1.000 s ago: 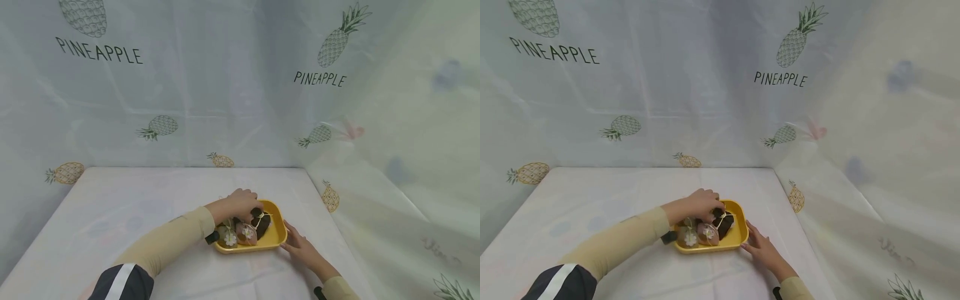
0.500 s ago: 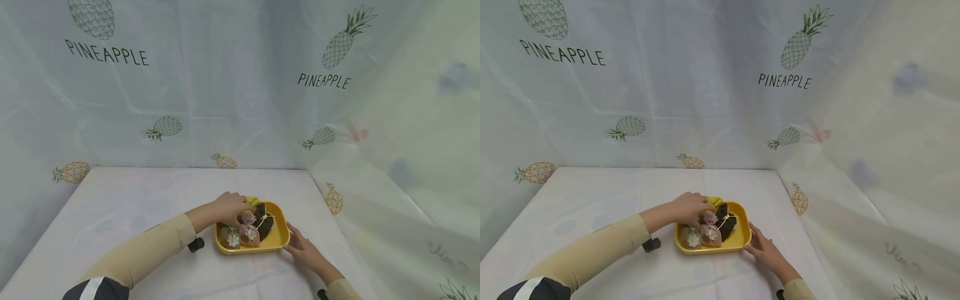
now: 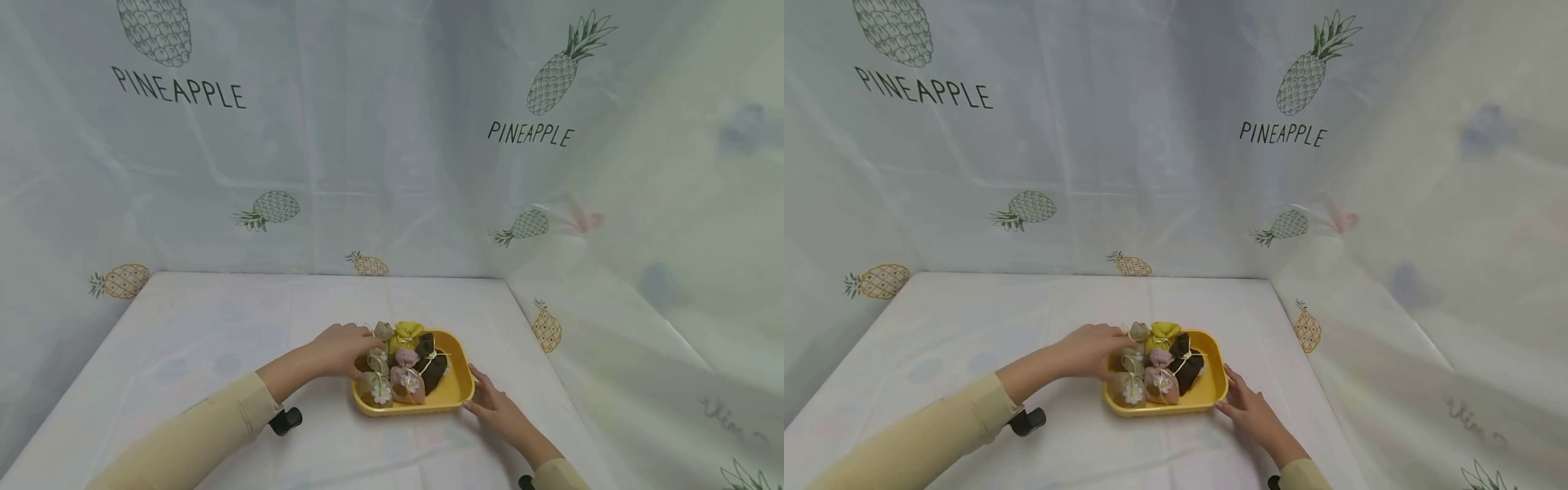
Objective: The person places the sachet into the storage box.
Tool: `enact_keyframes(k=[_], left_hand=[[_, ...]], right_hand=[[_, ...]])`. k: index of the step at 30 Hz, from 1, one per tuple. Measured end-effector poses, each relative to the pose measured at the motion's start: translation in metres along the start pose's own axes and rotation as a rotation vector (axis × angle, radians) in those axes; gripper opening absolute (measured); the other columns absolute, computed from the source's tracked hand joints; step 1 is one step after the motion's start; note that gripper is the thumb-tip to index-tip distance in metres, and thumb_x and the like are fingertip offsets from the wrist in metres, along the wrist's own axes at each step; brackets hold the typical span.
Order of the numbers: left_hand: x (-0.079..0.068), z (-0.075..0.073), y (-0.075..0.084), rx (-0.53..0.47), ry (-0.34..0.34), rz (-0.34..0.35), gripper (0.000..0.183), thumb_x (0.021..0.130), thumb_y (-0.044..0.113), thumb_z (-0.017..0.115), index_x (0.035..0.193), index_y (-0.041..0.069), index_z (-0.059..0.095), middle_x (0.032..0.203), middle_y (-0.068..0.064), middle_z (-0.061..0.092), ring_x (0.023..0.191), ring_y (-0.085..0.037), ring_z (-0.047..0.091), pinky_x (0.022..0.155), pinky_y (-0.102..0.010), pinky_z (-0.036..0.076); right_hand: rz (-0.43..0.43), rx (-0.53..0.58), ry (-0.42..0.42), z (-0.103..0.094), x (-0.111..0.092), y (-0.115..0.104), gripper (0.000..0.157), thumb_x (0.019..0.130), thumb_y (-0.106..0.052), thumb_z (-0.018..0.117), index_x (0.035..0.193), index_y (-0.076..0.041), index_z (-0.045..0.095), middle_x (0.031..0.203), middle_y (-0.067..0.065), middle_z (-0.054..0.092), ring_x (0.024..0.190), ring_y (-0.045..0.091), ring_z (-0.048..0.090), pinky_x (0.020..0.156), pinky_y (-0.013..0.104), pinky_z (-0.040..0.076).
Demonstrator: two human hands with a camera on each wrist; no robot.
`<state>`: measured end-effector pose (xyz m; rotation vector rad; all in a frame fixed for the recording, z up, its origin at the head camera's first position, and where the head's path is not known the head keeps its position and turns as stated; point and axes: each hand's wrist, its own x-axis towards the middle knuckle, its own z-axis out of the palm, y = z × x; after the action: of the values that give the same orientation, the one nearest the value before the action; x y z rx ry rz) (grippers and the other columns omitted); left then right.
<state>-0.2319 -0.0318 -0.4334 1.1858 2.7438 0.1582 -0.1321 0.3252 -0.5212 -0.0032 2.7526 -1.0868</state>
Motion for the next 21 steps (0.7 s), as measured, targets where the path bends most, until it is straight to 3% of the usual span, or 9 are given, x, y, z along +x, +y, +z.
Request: enact_keyframes(k=[11,21], left_hand=[[-0.04,0.01,-0.022,-0.125,0.06,-0.106,0.066,0.071,0.044,0.086,0.13,0.025,0.061,0.119,0.001,0.06,0.109,-0.024,0.057,0.086,-0.045,0.049],[-0.069,0.025,-0.036,-0.228,0.072,-0.206,0.067,0.072,0.039,0.086,0.131,0.024,0.06,0.121,0.0,0.06,0.113,-0.026,0.056,0.09,-0.048,0.048]], right_hand=[[-0.067,-0.069,0.02,0.002,0.004,0.001,0.075,0.091,-0.045,0.065,0.153,-0.023,0.029,0.138,0.015,0.053,0.132,0.043,0.04,0.109,0.068,0.004],[-0.063,-0.043,0.006,0.01,0.009,-0.012,0.076,0.09,-0.046,0.066,0.153,-0.023,0.031,0.143,0.014,0.049,0.136,0.041,0.035,0.112,0.061,0.004]])
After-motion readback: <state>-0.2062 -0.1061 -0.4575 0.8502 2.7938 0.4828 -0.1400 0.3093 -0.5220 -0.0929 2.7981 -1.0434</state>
